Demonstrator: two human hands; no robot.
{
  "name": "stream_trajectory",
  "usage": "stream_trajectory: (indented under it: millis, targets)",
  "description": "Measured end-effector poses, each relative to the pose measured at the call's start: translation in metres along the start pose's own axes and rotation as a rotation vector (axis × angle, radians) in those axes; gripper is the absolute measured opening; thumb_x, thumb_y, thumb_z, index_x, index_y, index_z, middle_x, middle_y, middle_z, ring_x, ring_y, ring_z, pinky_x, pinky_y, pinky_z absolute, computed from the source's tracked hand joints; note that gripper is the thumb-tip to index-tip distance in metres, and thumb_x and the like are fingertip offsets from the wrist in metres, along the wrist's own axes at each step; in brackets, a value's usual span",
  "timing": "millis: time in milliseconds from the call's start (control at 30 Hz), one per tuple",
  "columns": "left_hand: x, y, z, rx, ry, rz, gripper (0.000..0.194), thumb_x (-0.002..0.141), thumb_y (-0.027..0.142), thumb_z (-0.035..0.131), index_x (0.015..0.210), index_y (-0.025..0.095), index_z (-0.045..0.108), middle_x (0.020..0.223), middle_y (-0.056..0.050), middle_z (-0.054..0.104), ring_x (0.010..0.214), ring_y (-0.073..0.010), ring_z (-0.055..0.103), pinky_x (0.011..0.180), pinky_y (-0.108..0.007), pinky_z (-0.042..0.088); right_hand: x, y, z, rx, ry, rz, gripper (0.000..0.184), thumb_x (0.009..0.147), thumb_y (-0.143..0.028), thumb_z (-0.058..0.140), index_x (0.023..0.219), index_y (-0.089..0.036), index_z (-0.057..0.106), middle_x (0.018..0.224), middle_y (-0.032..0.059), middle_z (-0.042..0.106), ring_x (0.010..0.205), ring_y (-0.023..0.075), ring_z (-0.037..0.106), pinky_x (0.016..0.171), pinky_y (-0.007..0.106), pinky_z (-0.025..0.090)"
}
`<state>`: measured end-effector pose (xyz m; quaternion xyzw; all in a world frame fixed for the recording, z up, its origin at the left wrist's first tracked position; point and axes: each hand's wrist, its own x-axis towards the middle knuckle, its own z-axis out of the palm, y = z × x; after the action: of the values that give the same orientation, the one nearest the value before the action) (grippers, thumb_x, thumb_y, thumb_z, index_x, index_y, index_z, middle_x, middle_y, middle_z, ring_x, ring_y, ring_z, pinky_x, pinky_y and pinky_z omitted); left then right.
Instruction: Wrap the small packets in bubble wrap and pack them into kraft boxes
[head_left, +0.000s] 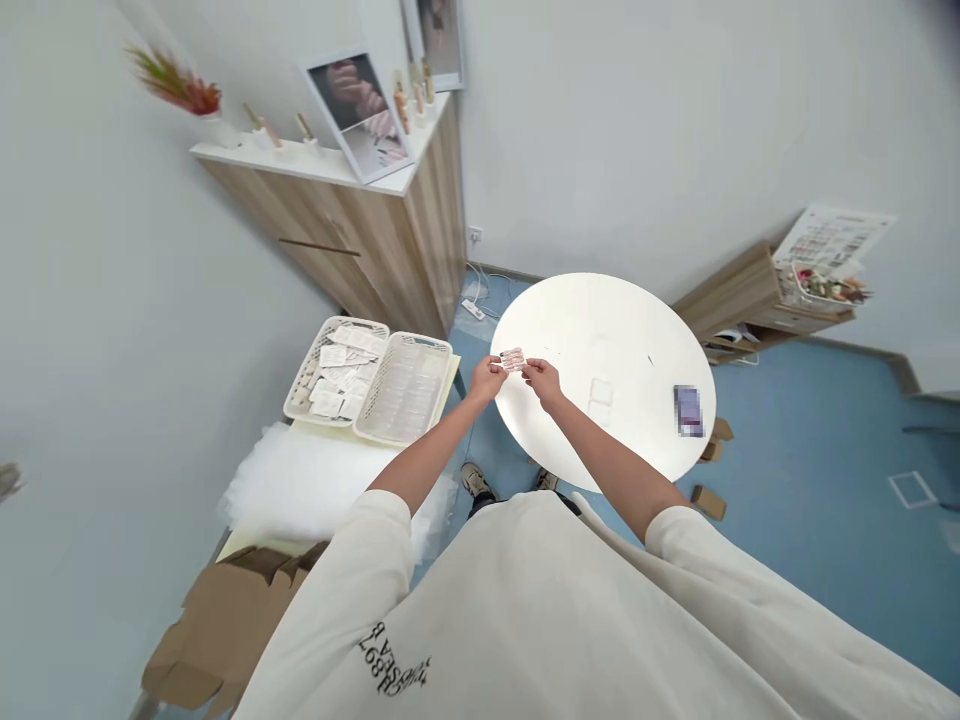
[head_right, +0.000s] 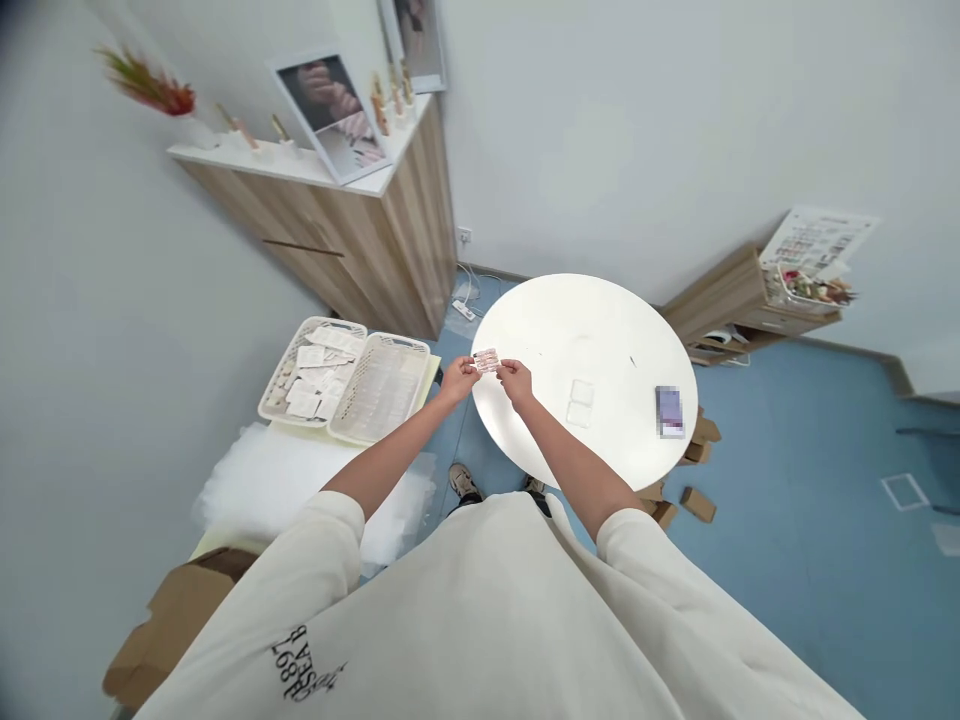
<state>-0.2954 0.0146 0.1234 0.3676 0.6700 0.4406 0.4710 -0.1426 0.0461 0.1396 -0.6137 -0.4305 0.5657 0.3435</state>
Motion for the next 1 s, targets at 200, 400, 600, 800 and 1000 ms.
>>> stream_trajectory:
  millis: [200,400,600,800,1000]
  targets:
    - [-0.006,0.002,0.096,0.426,-0.181,0.169,0.054,0.078,0.015,0.07,0.13,0.02,0.056,0.109,-0.008,0.069,0.092,-0.0214,0.068,0.081,-0.032,0.053,0.011,0.023,-0.111,0.103,0.068,0.057,0.021,0.067,-0.028,0.071,0.085,-0.019,0.066,0.071,-0.0006,0.067,0.067,0.0132,0.062,0.067,0.028,0.052]
    - [-0.016,-0.001,0.187,0.483,-0.306,0.202,0.04,0.087,0.017,0.058,0.127,0.019,0.061,0.119,-0.012,0.066,0.1,-0.022,0.066,0.091,-0.034,0.05,0.019,0.054,-0.207,0.096,0.119,0.12,0.019,0.067,-0.025,0.068,0.084,-0.018,0.068,0.07,-0.0006,0.067,0.065,0.0129,0.061,0.066,0.028,0.052]
    - [-0.036,-0.013,0.259,0.571,-0.416,0.063,0.015,0.085,0.015,0.057,0.092,0.023,0.067,0.083,-0.003,0.067,0.082,-0.021,0.064,0.079,-0.032,0.049,0.028,0.099,-0.271,-0.057,0.208,0.148,0.024,0.071,-0.024,0.061,0.094,-0.019,0.067,0.07,-0.002,0.067,0.072,0.0164,0.066,0.074,0.031,0.054]
    - [-0.049,-0.035,0.291,0.611,-0.404,-0.032,0.012,0.083,0.014,0.058,0.087,0.021,0.066,0.091,-0.006,0.069,0.089,-0.0222,0.065,0.081,-0.032,0.048,0.041,0.136,-0.294,-0.277,0.177,0.146,0.023,0.072,-0.024,0.058,0.093,-0.021,0.068,0.082,-0.0008,0.071,0.08,0.018,0.067,0.082,0.035,0.055]
    - [-0.05,-0.054,0.295,0.579,-0.399,-0.125,0.022,0.085,0.013,0.059,0.104,0.018,0.068,0.115,-0.013,0.069,0.103,-0.0242,0.065,0.092,-0.034,0.048,0.05,0.15,-0.289,-0.426,0.103,0.113,0.025,0.076,-0.018,0.053,0.095,-0.021,0.069,0.097,0.003,0.073,0.089,0.0187,0.066,0.09,0.036,0.053]
